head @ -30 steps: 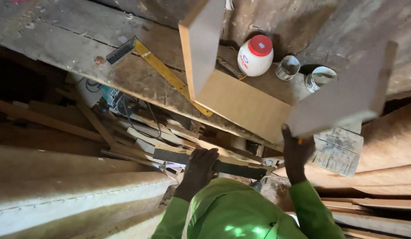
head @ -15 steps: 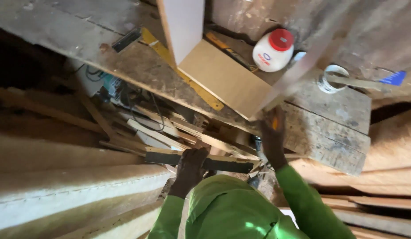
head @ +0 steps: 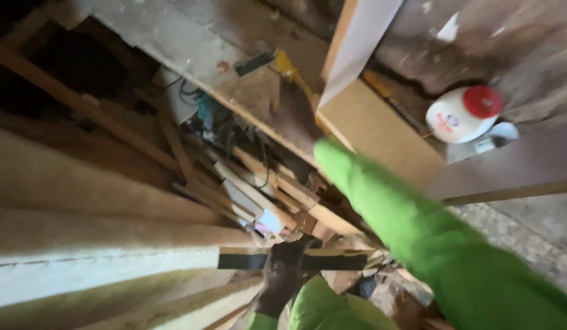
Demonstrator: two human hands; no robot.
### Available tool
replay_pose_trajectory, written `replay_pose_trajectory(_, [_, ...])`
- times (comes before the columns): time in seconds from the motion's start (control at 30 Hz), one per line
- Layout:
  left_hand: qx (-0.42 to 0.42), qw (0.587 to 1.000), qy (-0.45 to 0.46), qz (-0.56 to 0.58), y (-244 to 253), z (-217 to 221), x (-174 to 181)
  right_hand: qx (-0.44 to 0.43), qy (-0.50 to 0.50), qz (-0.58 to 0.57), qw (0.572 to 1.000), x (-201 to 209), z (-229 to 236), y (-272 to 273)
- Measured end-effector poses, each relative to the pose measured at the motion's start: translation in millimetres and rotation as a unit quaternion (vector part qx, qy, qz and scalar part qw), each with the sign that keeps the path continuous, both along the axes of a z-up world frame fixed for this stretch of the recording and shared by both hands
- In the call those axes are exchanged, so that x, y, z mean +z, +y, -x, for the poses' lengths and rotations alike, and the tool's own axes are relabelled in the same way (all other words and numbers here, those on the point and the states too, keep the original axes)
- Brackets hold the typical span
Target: The person measures and marks a piece of wood using a ruler and pencil, then uses a circular saw to cut the wood. They repeat this process of measuring, marking, and cutting on the same piece of wood.
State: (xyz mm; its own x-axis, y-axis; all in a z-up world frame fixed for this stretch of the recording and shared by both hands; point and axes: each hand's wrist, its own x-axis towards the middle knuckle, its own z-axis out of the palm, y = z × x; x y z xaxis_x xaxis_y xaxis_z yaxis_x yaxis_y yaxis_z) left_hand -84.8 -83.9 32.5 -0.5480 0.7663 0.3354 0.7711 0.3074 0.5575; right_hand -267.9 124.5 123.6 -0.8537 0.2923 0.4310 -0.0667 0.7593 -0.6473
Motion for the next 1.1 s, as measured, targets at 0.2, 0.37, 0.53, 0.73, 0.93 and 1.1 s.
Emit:
replay_pose_trajectory(0.2, [0.019,0.997,-0.055,0.044,-9.9,-24.4,-5.3,-0.191,-0.248,-0.188,0.931,-103.1,107.3,64.5])
replay_pose_trajectory(0.37, [0.022,0.997,-0.067,0.042,-12.5,-33.1,-10.5,-0.168,-0.234,-0.247,0.925,-110.8,112.3,67.6])
replay_pose_trajectory(0.53, [0.023,0.999,-0.031,0.025,-1.4,-24.0,-11.7,-0.145,-0.251,-0.269,0.918,-87.9,82.4,40.8])
replay_pose_trajectory(0.73, [-0.009,0.997,-0.041,0.069,-0.8,-8.9,-8.4,-0.023,-0.122,-0.226,0.966,-55.8,55.8,9.1])
replay_pose_trajectory(0.93, [-0.049,0.997,-0.063,0.021,9.3,-9.4,-10.9,-0.044,-0.098,-0.093,0.99,-23.0,65.3,30.3])
replay_pose_trajectory(1.1, [-0.042,0.998,-0.042,-0.011,16.1,-14.0,-29.0,-0.007,-0.071,0.053,0.996,57.7,87.2,4.4])
